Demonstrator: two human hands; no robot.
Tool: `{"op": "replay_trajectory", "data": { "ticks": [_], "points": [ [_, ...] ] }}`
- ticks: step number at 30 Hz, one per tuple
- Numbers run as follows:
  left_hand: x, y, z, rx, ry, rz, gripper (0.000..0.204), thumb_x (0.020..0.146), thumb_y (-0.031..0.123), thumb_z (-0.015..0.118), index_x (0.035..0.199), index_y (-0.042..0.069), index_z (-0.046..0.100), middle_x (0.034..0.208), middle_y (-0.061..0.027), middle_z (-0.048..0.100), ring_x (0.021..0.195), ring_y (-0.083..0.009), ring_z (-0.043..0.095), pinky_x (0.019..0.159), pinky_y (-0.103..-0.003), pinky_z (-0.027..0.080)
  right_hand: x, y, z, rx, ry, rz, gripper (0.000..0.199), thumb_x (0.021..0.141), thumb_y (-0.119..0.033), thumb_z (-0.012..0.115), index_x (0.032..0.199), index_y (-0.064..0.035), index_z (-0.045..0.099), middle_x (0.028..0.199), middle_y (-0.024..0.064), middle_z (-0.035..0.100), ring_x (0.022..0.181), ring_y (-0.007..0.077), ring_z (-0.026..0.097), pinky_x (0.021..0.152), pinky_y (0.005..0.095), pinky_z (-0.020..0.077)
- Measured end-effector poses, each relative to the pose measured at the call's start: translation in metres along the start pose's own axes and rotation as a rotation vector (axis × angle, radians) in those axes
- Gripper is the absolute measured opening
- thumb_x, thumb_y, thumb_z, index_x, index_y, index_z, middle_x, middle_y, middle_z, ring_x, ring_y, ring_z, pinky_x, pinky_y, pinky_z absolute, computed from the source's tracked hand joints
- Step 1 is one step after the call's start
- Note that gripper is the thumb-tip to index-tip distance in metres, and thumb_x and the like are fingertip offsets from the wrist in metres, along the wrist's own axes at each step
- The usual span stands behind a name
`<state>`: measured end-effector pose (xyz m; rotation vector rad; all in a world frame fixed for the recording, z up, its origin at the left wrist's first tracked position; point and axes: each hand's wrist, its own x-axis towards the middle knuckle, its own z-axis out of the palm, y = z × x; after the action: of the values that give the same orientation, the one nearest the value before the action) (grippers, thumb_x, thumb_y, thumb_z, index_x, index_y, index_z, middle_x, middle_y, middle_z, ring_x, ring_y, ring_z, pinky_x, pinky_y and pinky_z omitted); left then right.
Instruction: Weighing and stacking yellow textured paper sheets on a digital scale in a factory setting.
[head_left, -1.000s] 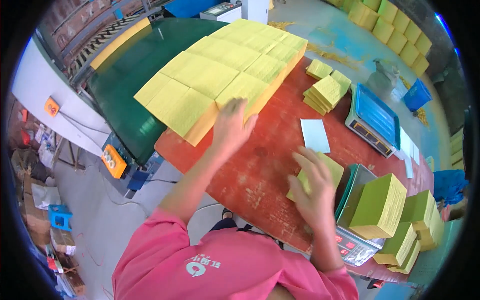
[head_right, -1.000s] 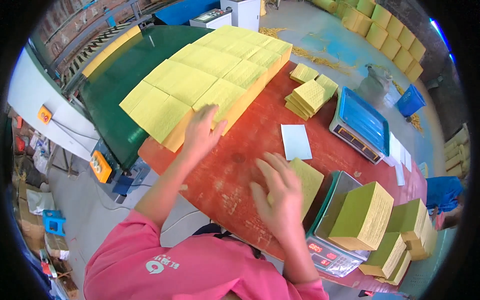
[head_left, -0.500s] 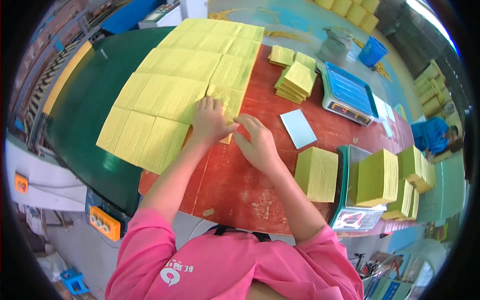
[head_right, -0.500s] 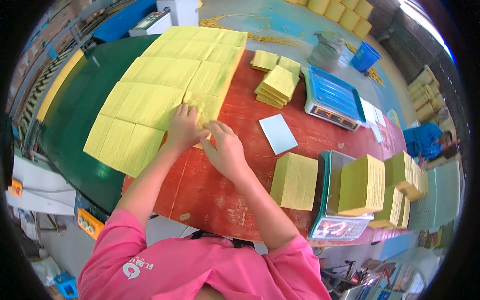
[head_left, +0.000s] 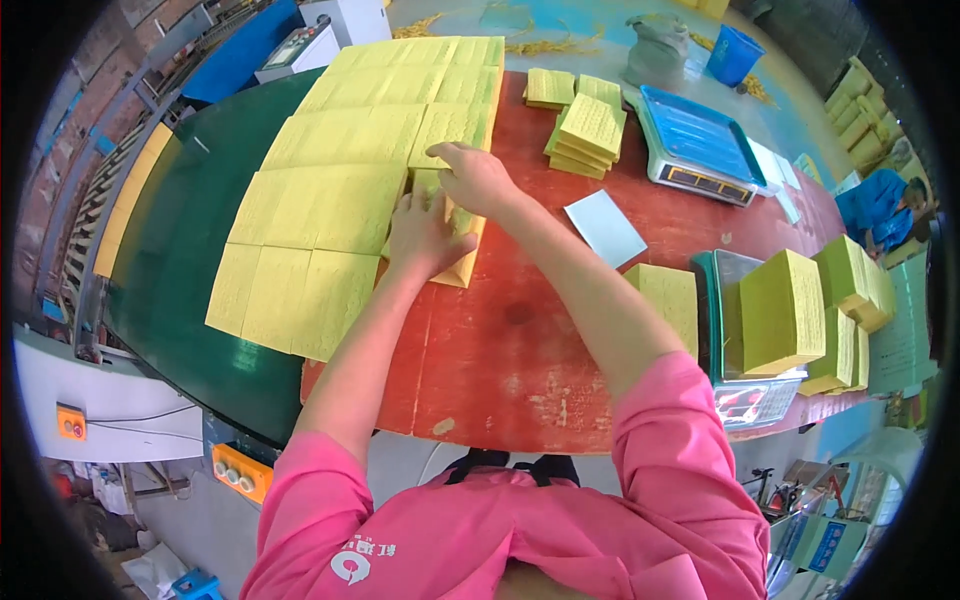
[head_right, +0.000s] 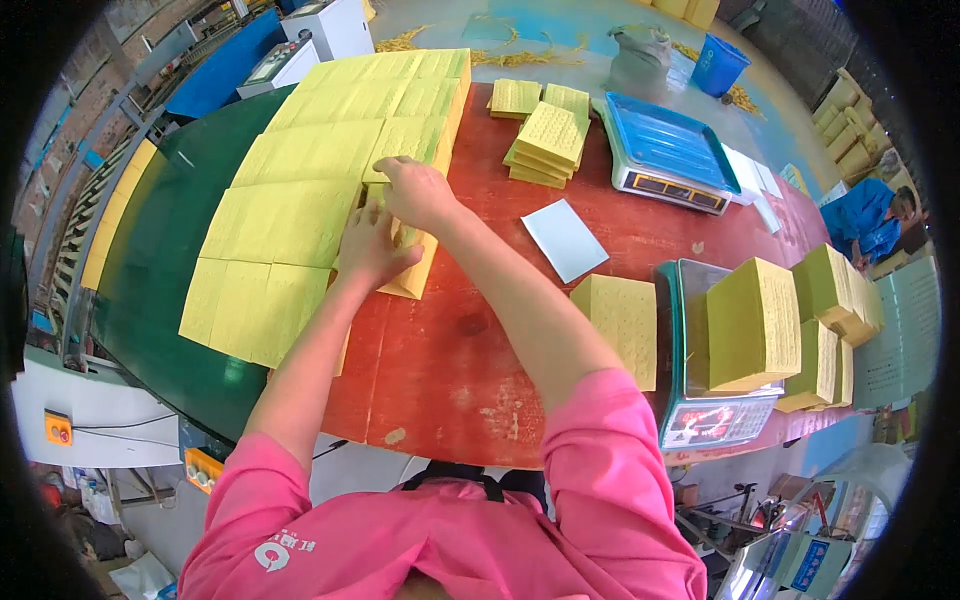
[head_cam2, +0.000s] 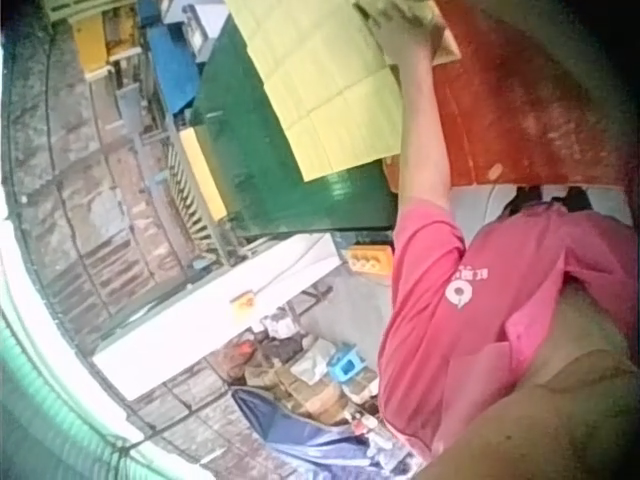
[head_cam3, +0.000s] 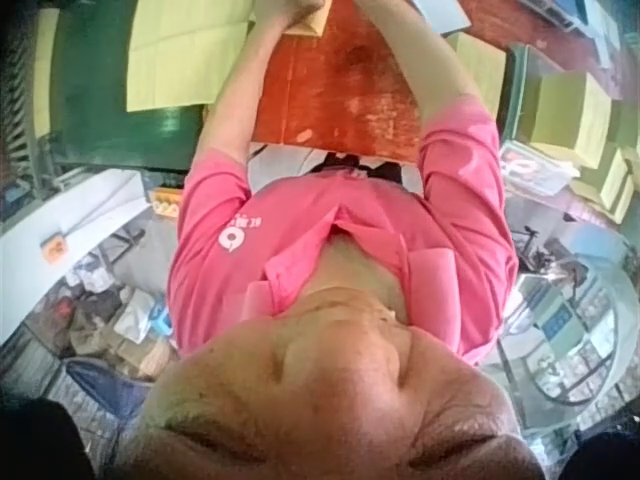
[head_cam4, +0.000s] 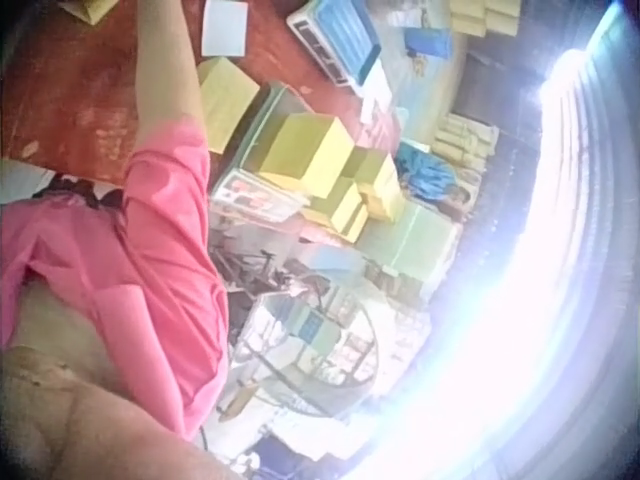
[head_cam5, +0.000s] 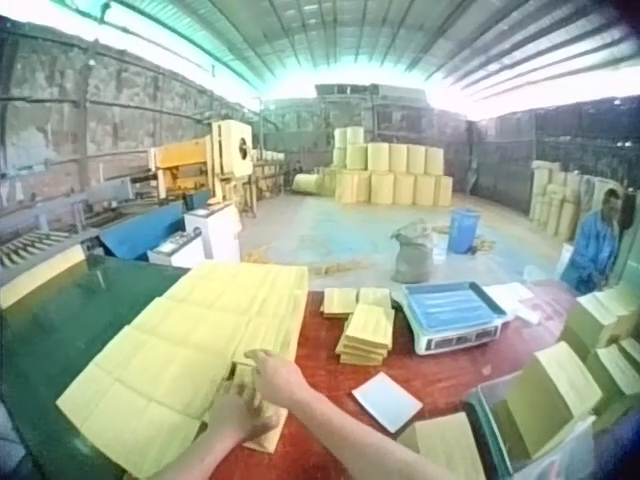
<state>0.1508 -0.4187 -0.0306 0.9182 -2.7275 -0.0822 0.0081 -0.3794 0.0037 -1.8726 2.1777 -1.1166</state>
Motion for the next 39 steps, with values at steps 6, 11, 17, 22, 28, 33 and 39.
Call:
{"op": "replay_trajectory", "data": {
  "ticks": [6, 11, 17, 22, 28, 33, 39],
  "points": [
    [-0.039, 0.037, -0.007, -0.15, -0.095, 0.34, 0.094, 0.068, 0.049, 0.075, 0.14, 0.001, 0.039, 0.142, -0.0265, 0.039, 0.133, -0.0453, 0.036, 0.111, -0.05, 0.032, 0.002, -0.007, 0.0, -0.017, -0.343, 0.025, 0.033, 0.089, -0.017, 0.049, 0.115, -0.0069, 0.066, 0.108, 0.0178, 0.069, 0.103, 0.035, 0.064, 0.09, 0.0434, 0.0494],
    [-0.102, 0.063, -0.037, -0.319, -0.194, 0.709, 0.092, 0.064, 0.032, 0.081, 0.141, 0.001, 0.04, 0.145, -0.0248, 0.038, 0.136, -0.0445, 0.034, 0.113, -0.052, 0.029, -0.083, -0.015, -0.058, 0.275, -0.672, 0.265, 0.037, 0.094, -0.036, 0.051, 0.098, -0.005, 0.071, 0.104, 0.0183, 0.069, 0.096, 0.0371, 0.064, 0.086, 0.042, 0.0502],
    [-0.156, 0.048, -0.077, -0.493, -0.196, 0.878, 0.077, 0.07, 0.023, 0.078, 0.137, 0.002, 0.045, 0.139, -0.0203, 0.047, 0.133, -0.0384, 0.041, 0.107, -0.051, 0.038, -0.229, -0.014, -0.093, -0.034, -0.521, 0.306, 0.048, 0.089, -0.043, 0.059, 0.12, -0.006, 0.058, 0.103, 0.0191, 0.069, 0.094, 0.0398, 0.065, 0.082, 0.0484, 0.051],
    [-0.287, 0.044, -0.037, -1.356, -0.108, -0.484, 0.055, 0.083, 0.03, 0.072, 0.124, 0.001, 0.051, 0.124, -0.013, 0.056, 0.106, -0.0261, 0.058, 0.088, -0.041, 0.049, -0.292, -0.06, -0.086, 0.038, -0.394, 0.482, 0.055, 0.085, -0.042, 0.065, 0.118, 0.0002, 0.053, 0.105, 0.0236, 0.065, 0.098, 0.0401, 0.063, 0.083, 0.047, 0.0506],
    [-0.333, 0.108, -0.033, -1.813, -0.327, -0.885, 0.068, 0.097, 0.06, 0.042, 0.14, 0.008, 0.04, 0.136, -0.0101, 0.05, 0.116, -0.0248, 0.053, 0.093, -0.043, 0.046, -0.329, -0.078, -0.074, 0.064, -0.256, 0.479, 0.055, 0.084, -0.041, 0.066, 0.114, 0.0023, 0.051, 0.102, 0.0244, 0.063, 0.095, 0.0391, 0.064, 0.081, 0.0467, 0.0514],
    [-0.334, 0.131, -0.021, -1.806, -0.234, -0.907, 0.064, 0.099, 0.057, 0.038, 0.144, 0.012, 0.04, 0.139, -0.0084, 0.051, 0.123, -0.0268, 0.051, 0.093, -0.047, 0.044, -0.34, -0.079, -0.074, 0.141, -0.353, 0.45, 0.054, 0.084, -0.042, 0.065, 0.111, 0.0029, 0.051, 0.1, 0.024, 0.064, 0.092, 0.0393, 0.065, 0.079, 0.0458, 0.0535],
    [-0.355, 0.152, -0.028, -1.721, -0.221, -1.006, 0.058, 0.097, 0.052, 0.045, 0.142, 0.016, 0.042, 0.133, -0.0052, 0.054, 0.114, -0.0228, 0.055, 0.084, -0.041, 0.044, -0.366, -0.085, -0.071, 0.252, -0.34, 0.421, 0.051, 0.081, -0.034, 0.069, 0.113, 0.0022, 0.053, 0.105, 0.0213, 0.064, 0.098, 0.037, 0.064, 0.084, 0.0441, 0.0531]
  ]
}}
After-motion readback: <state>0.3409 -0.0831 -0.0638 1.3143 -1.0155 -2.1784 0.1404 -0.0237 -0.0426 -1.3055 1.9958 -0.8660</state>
